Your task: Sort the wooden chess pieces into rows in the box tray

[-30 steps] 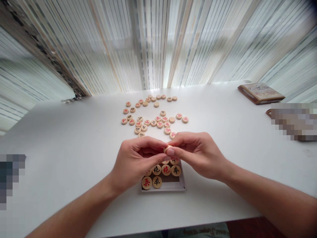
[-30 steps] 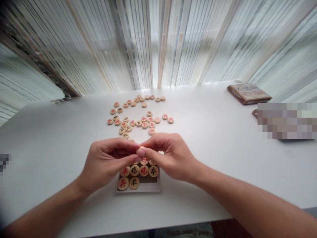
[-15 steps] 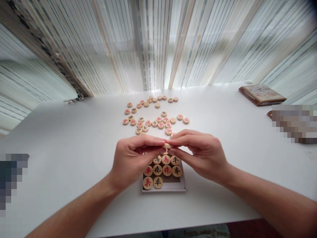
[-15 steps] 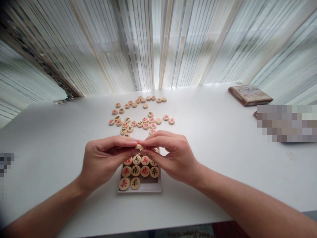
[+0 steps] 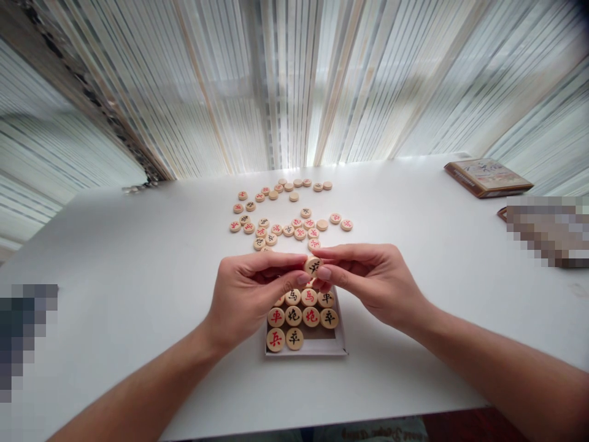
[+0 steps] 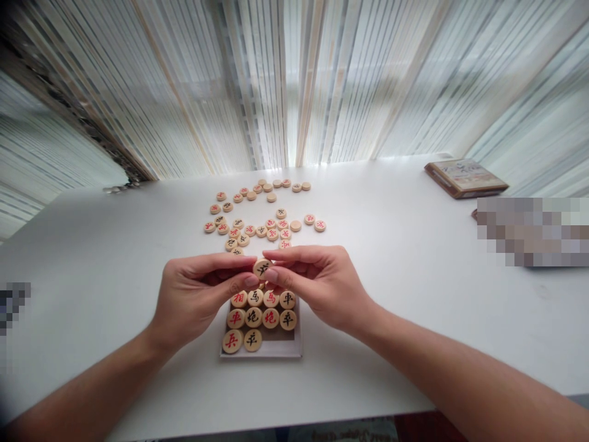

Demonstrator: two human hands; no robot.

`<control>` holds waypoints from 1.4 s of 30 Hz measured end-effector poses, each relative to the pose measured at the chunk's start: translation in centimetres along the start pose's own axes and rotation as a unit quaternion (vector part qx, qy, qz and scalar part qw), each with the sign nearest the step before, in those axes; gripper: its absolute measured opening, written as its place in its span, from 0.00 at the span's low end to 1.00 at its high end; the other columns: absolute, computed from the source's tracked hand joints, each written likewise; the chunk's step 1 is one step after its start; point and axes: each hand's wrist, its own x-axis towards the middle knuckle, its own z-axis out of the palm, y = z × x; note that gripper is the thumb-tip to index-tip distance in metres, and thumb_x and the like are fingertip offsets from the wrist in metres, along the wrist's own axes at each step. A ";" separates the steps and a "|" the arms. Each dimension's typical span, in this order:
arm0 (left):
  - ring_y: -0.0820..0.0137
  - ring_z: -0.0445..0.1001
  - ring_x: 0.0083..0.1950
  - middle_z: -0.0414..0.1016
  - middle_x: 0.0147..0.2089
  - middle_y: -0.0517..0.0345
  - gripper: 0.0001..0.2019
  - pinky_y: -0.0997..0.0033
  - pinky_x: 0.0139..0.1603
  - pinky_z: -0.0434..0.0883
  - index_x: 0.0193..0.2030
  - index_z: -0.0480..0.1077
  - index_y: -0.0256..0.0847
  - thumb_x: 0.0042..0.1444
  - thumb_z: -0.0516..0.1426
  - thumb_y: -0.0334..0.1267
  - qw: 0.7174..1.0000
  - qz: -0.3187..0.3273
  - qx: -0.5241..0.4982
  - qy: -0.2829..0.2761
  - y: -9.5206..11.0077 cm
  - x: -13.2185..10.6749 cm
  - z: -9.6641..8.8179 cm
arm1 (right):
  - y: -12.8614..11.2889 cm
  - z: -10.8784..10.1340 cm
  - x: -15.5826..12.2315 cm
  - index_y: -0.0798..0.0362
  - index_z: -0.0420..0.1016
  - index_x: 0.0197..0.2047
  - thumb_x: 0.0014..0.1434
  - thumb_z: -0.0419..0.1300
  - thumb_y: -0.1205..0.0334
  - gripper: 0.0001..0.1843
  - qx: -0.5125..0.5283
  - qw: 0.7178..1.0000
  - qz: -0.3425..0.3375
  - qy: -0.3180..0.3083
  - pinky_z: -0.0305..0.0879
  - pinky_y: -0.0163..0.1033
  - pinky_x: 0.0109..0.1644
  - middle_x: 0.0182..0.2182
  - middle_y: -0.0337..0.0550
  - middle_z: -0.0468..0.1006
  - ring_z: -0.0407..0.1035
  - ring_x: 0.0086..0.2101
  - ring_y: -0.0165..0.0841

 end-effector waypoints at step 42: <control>0.69 0.89 0.37 0.89 0.38 0.53 0.13 0.79 0.40 0.85 0.51 0.84 0.37 0.60 0.70 0.26 0.991 0.029 0.052 -0.117 -0.7 -0.4 -0.1 | -0.4 0.2 0.2 0.56 0.85 0.32 0.45 0.85 0.54 0.19 0.013 0.984 0.169 -0.058 0.70 0.31 0.24 0.20 0.37 0.80 0.72 0.21 0.27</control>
